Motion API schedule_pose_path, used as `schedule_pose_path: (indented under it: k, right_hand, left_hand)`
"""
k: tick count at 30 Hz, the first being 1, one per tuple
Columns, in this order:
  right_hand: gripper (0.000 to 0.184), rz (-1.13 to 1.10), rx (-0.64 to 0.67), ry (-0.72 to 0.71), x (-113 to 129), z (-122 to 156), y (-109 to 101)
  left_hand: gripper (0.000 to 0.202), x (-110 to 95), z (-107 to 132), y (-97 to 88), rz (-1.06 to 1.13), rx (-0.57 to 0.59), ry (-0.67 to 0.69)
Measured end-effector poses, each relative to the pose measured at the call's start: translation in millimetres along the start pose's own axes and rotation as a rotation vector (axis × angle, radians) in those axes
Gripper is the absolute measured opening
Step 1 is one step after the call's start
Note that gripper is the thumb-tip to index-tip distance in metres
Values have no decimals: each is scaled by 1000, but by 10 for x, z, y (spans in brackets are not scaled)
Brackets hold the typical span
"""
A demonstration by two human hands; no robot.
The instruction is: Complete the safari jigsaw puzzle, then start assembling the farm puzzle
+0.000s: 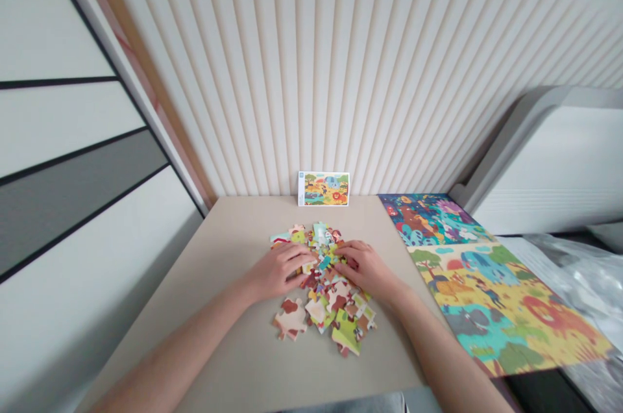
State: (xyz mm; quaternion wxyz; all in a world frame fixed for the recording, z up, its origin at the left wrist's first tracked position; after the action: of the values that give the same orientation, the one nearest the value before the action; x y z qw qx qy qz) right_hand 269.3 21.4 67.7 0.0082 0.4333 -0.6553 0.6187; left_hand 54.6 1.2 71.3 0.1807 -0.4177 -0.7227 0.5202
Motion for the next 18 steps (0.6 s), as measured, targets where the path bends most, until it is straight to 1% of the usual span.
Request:
schedule_pose_path:
  k: [4,8,10,13,16,18]
  right_hand:
    - [32,-17,-25,5,15,-4,-2]
    - [39,57,-71,85,-48,7,-55]
    - [42,105,-90,151,-120,18,-105]
    - [41,165,-105,240,-245,45,-173]
    - [35,169,-95,241,-297,63,-182]
    - [33,122,-91,223,-301,42,-163]
  left_hand:
    - [35,2,-1,-14,-16,8,1]
    - [36,38,26,-69,-53,-12,53]
    - [37,89,55,-121,-93,-19,63]
    - [39,212,113,-210,-134,-49,22]
    - [41,316,169,-248,-131,-51,-14]
    - [43,356,191,-236,-119,-28,-24]
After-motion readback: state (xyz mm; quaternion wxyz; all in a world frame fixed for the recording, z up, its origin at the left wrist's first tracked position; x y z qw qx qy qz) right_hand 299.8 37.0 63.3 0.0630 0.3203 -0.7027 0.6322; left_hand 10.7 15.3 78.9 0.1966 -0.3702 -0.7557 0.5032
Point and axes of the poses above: each hand's wrist, its own z-axis away from the middle knuckle, its own y-axis out of the palm, x = y × z, the point moved 6 cm from there along -z, towards the middle knuckle, and after that the axes turned 5 degrees about -z, right-handed, at the moved point
